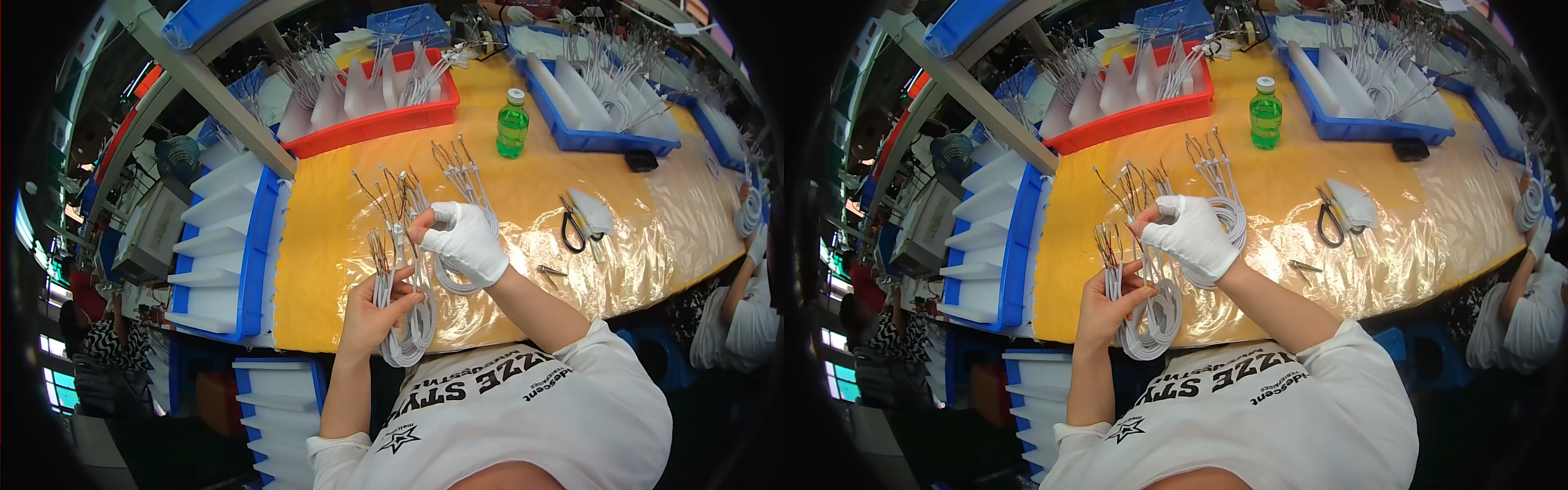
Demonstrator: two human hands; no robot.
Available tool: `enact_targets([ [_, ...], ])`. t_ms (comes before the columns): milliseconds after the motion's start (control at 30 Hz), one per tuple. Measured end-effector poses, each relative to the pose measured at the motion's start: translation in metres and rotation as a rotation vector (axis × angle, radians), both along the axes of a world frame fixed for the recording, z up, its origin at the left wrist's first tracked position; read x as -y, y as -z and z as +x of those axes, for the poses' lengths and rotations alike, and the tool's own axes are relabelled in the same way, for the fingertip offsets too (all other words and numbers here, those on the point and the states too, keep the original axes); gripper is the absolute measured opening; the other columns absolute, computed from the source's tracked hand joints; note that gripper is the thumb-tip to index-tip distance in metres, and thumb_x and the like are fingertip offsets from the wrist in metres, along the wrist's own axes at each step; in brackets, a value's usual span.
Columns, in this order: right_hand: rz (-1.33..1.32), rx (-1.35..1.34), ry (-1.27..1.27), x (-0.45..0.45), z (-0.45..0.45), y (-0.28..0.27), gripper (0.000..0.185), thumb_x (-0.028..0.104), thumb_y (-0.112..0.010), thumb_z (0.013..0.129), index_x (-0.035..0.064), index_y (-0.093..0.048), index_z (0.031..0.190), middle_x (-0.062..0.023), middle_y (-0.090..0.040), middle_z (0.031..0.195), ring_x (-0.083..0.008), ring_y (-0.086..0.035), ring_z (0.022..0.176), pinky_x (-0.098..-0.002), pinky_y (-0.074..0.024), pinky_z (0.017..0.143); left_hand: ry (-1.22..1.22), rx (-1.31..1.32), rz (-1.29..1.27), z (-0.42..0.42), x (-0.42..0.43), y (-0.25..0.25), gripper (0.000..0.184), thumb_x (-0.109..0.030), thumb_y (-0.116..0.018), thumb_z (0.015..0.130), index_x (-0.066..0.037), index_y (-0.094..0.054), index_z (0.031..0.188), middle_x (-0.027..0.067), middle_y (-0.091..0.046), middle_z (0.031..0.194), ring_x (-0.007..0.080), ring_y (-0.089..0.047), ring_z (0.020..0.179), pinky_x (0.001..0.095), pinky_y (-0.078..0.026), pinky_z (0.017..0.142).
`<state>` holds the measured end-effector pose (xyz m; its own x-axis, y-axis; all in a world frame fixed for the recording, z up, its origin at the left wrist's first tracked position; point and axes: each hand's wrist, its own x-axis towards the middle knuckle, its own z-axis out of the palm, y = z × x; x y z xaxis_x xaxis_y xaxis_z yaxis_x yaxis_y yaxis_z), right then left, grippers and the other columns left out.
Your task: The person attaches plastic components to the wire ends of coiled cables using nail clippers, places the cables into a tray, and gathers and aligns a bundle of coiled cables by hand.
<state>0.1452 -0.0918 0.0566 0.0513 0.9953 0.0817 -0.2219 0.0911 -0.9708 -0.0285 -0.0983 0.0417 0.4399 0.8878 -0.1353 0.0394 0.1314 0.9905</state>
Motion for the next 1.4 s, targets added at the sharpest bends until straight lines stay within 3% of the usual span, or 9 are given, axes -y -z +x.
enact_targets([
  [167, 0.004, 0.094, 0.096, 0.0000, 0.0013, -0.0052, 0.010, 0.007, -0.065, 0.072, -0.0007, -0.060, 0.076, -0.0028, -0.060, 0.069, -0.0069, -0.055, 0.065, -0.0203, -0.0430, 0.059, 0.020, -0.015, -0.015, 0.0009, 0.0040, 0.0001, 0.041, 0.001, -0.068, 0.066, 0.003, -0.055, 0.105, 0.0052, -0.059, 0.072, 0.0036, -0.049, 0.051, 0.0137, -0.035, 0.040],
  [1100, 0.033, 0.001, 0.175, -0.0014, -0.0010, -0.0014, 0.010, 0.009, -0.066, 0.071, 0.0014, -0.061, 0.073, -0.0018, -0.060, 0.067, -0.0061, -0.053, 0.062, -0.0198, -0.0419, 0.058, 0.011, -0.050, 0.003, 0.0020, 0.0034, 0.0015, 0.042, 0.001, -0.066, 0.068, 0.003, -0.053, 0.107, 0.0061, -0.060, 0.074, 0.0041, -0.051, 0.053, 0.0136, -0.036, 0.039],
  [1300, 0.007, -0.091, 0.053, -0.0032, 0.0025, -0.0017, 0.015, 0.012, -0.065, 0.073, -0.0016, -0.061, 0.076, -0.0043, -0.061, 0.071, -0.0078, -0.056, 0.067, -0.0211, -0.0441, 0.060, -0.083, -0.006, 0.010, 0.0029, 0.0028, 0.0029, 0.041, 0.001, -0.065, 0.069, 0.005, -0.051, 0.106, 0.0065, -0.060, 0.074, 0.0054, -0.054, 0.056, 0.0131, -0.036, 0.038],
  [1400, -0.064, -0.149, -0.011, 0.0033, 0.0025, 0.0029, 0.017, 0.015, -0.067, 0.072, 0.0003, -0.061, 0.077, -0.0008, -0.059, 0.067, -0.0059, -0.052, 0.061, -0.0204, -0.0417, 0.056, -0.168, 0.073, -0.015, 0.0027, 0.0007, 0.0026, 0.035, 0.001, -0.065, 0.068, 0.005, -0.051, 0.101, 0.0073, -0.060, 0.074, 0.0068, -0.057, 0.059, 0.0130, -0.036, 0.038],
])
